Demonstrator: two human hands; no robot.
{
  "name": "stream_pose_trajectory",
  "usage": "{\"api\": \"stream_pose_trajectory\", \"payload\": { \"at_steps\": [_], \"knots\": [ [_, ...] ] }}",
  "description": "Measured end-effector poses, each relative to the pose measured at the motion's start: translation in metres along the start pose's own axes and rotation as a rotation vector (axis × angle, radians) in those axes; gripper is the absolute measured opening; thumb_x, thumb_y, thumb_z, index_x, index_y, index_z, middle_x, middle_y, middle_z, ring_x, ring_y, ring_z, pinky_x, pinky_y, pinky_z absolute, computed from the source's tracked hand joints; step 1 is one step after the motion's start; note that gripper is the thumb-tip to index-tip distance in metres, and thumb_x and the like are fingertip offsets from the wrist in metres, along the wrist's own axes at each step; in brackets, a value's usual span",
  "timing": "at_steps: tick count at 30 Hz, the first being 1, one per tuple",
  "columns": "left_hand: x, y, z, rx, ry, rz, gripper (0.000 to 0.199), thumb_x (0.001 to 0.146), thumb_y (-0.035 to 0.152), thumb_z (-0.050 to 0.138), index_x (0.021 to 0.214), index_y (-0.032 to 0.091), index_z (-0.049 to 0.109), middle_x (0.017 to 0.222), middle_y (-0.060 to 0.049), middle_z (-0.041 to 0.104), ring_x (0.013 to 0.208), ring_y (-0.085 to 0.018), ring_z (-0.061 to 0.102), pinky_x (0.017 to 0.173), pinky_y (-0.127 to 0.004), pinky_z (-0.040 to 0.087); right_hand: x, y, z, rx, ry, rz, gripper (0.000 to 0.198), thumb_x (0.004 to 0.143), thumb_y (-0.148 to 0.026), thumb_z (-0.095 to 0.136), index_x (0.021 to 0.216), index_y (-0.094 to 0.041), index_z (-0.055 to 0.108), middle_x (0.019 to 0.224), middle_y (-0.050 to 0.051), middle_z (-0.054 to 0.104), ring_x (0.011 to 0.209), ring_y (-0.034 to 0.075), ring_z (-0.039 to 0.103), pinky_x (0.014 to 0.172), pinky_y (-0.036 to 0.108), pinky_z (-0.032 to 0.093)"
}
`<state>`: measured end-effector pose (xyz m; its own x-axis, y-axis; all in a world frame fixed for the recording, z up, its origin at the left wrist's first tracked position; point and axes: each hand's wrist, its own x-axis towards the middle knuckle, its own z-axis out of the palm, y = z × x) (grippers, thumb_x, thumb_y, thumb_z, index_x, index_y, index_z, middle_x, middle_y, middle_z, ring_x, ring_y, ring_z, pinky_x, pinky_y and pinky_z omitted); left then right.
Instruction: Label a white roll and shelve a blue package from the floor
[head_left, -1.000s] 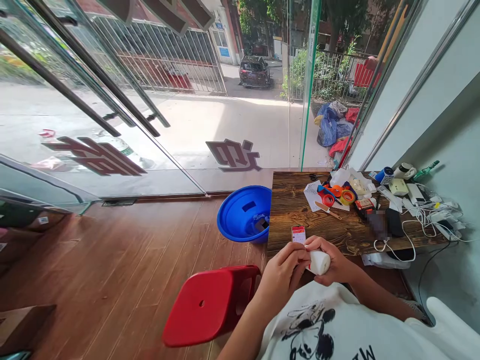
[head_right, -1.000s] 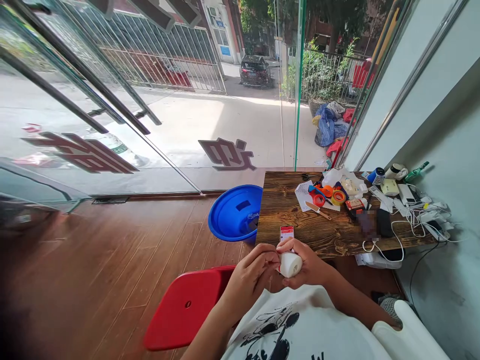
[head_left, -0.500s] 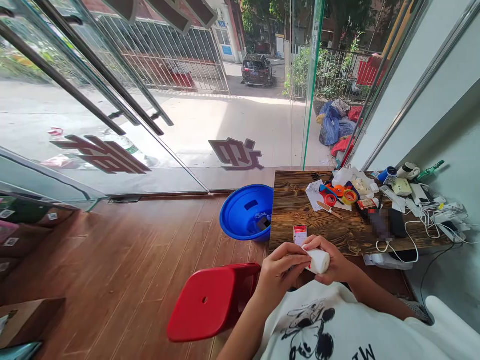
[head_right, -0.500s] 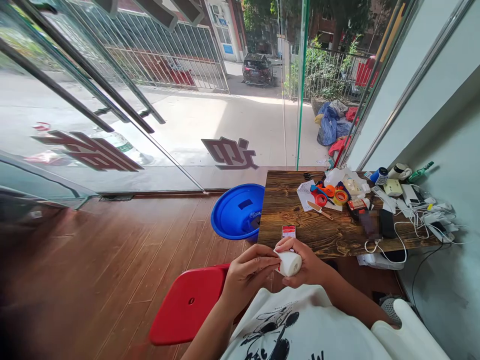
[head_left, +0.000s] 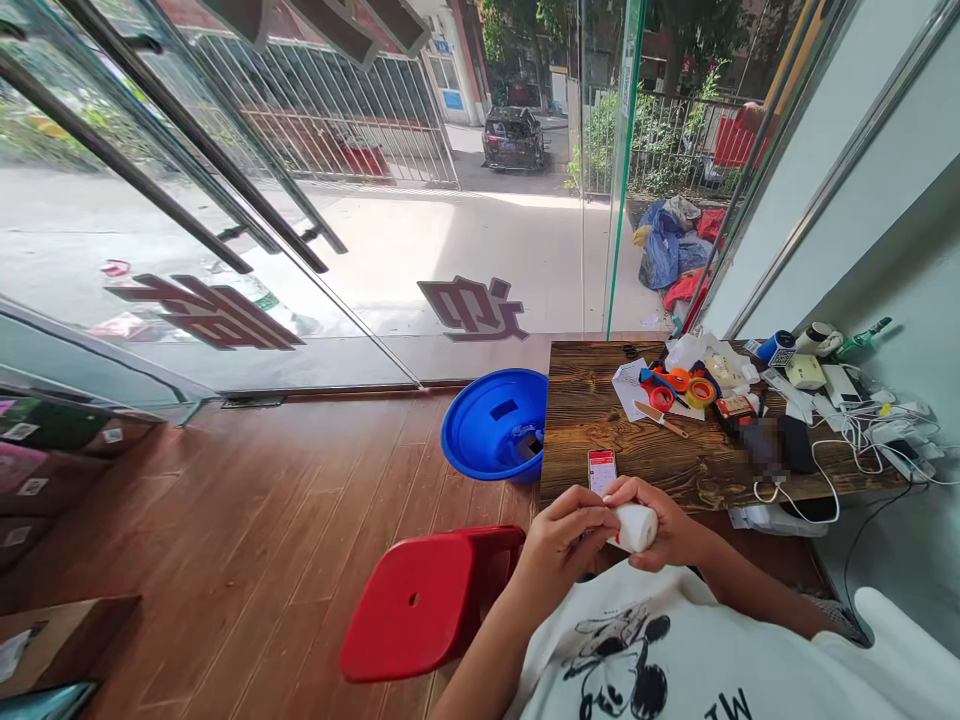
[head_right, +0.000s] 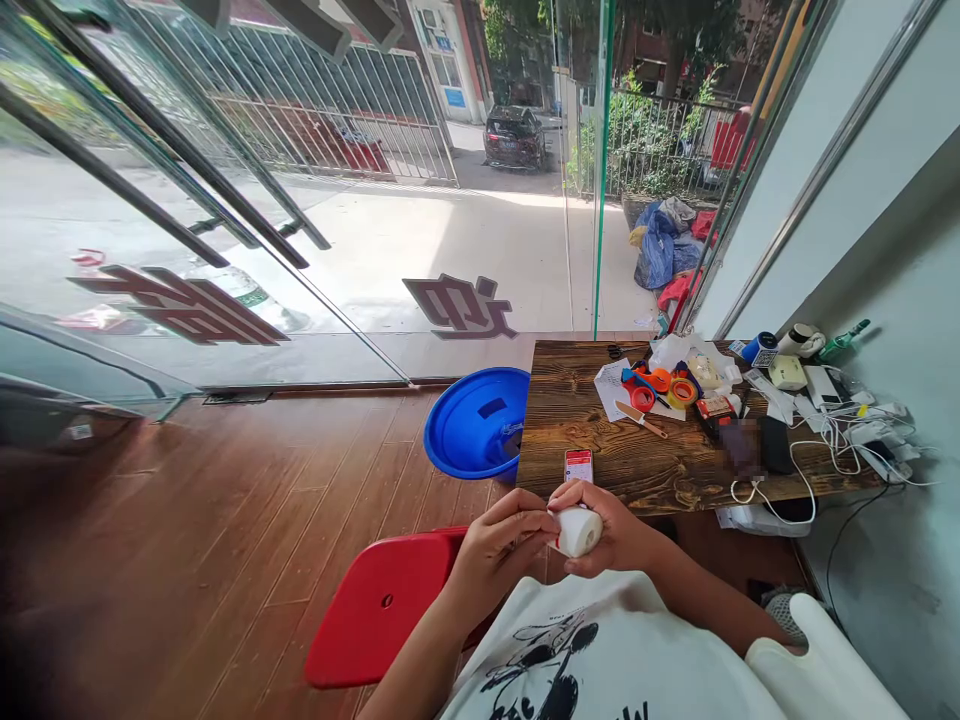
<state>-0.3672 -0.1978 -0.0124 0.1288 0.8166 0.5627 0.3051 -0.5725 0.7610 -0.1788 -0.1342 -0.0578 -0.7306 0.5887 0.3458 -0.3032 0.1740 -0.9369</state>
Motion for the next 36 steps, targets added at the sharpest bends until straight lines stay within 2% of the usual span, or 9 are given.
{"api": "stream_pose_trajectory", "payload": {
  "at_steps": [6, 10, 15, 19, 25, 29, 31, 34, 36],
  "knots": [
    [-0.004, -0.006, 0.000, -0.017, 0.039, -0.021, 0.011, 0.096, 0.021, 0.064, 0.090, 0.019, 0.072, 0.086, -0.004, 0.067, 0.072, -0.012, 0.065, 0.063, -0.018, 0.055, 0.002, 0.000, 0.002, 0.041, 0.015, 0.072, 0.059, 0.077, -0.059, 0.084, 0.118, -0.025, 0.057, 0.114, 0.006, 0.055, 0.102, 0.023, 0.053, 0.089, 0.037, 0.042],
    [0.000, -0.007, -0.002, -0.061, 0.082, -0.015, 0.009, 0.093, 0.027, 0.071, 0.097, 0.021, 0.076, 0.086, -0.004, 0.069, 0.072, -0.012, 0.067, 0.061, -0.018, 0.056, 0.010, -0.004, 0.001, 0.060, -0.016, 0.027, 0.058, 0.078, -0.056, 0.084, 0.119, -0.026, 0.057, 0.116, 0.006, 0.055, 0.104, 0.023, 0.054, 0.091, 0.037, 0.043],
    [0.006, -0.003, -0.005, -0.087, 0.043, -0.019, 0.009, 0.090, 0.027, 0.073, 0.088, 0.020, 0.077, 0.082, -0.004, 0.069, 0.066, -0.011, 0.066, 0.058, -0.017, 0.056, 0.010, -0.005, -0.001, -0.008, -0.047, -0.026, 0.057, 0.080, -0.051, 0.085, 0.123, -0.029, 0.056, 0.117, 0.004, 0.056, 0.105, 0.021, 0.055, 0.091, 0.036, 0.042],
    [0.007, -0.001, -0.007, -0.049, 0.008, 0.040, 0.013, 0.095, 0.023, 0.067, 0.090, 0.019, 0.078, 0.081, -0.005, 0.068, 0.068, -0.013, 0.066, 0.060, -0.020, 0.056, 0.006, -0.005, -0.001, -0.030, -0.054, -0.023, 0.057, 0.079, -0.051, 0.085, 0.123, -0.028, 0.056, 0.116, 0.004, 0.056, 0.102, 0.021, 0.055, 0.088, 0.035, 0.042],
    [0.007, 0.002, -0.009, -0.057, -0.042, 0.160, 0.013, 0.097, 0.021, 0.063, 0.095, 0.019, 0.075, 0.082, -0.005, 0.068, 0.069, -0.013, 0.068, 0.062, -0.020, 0.056, 0.003, -0.008, 0.002, 0.047, -0.059, 0.017, 0.054, 0.079, -0.052, 0.084, 0.117, -0.026, 0.057, 0.116, 0.005, 0.057, 0.103, 0.021, 0.055, 0.088, 0.036, 0.043],
    [0.007, 0.003, -0.008, -0.026, -0.041, 0.139, 0.014, 0.098, 0.021, 0.062, 0.092, 0.017, 0.074, 0.084, -0.006, 0.070, 0.072, -0.013, 0.069, 0.064, -0.020, 0.057, 0.001, -0.009, 0.003, 0.107, -0.011, 0.105, 0.058, 0.075, -0.057, 0.085, 0.114, -0.024, 0.057, 0.112, 0.005, 0.056, 0.101, 0.022, 0.054, 0.087, 0.035, 0.042],
    [0.007, 0.002, -0.006, -0.033, -0.022, 0.135, 0.011, 0.096, 0.021, 0.065, 0.096, 0.018, 0.075, 0.086, -0.006, 0.071, 0.074, -0.013, 0.069, 0.065, -0.020, 0.058, 0.001, -0.010, 0.002, 0.120, 0.002, 0.143, 0.061, 0.073, -0.060, 0.085, 0.113, -0.024, 0.057, 0.113, 0.006, 0.055, 0.102, 0.022, 0.053, 0.088, 0.036, 0.042],
    [0.006, 0.001, -0.004, -0.061, 0.009, 0.132, 0.012, 0.095, 0.021, 0.067, 0.101, 0.020, 0.077, 0.087, -0.006, 0.071, 0.074, -0.013, 0.070, 0.065, -0.020, 0.059, 0.001, -0.011, 0.001, 0.114, -0.003, 0.151, 0.063, 0.073, -0.063, 0.085, 0.113, -0.023, 0.056, 0.113, 0.006, 0.055, 0.103, 0.023, 0.053, 0.090, 0.037, 0.041],
    [0.007, 0.003, -0.003, -0.080, 0.013, 0.116, 0.012, 0.095, 0.021, 0.067, 0.097, 0.020, 0.078, 0.085, -0.006, 0.071, 0.072, -0.013, 0.070, 0.065, -0.020, 0.059, 0.001, -0.012, 0.000, 0.117, -0.014, 0.128, 0.062, 0.074, -0.060, 0.085, 0.114, -0.024, 0.056, 0.113, 0.006, 0.055, 0.103, 0.023, 0.053, 0.090, 0.036, 0.041]
  ]
}}
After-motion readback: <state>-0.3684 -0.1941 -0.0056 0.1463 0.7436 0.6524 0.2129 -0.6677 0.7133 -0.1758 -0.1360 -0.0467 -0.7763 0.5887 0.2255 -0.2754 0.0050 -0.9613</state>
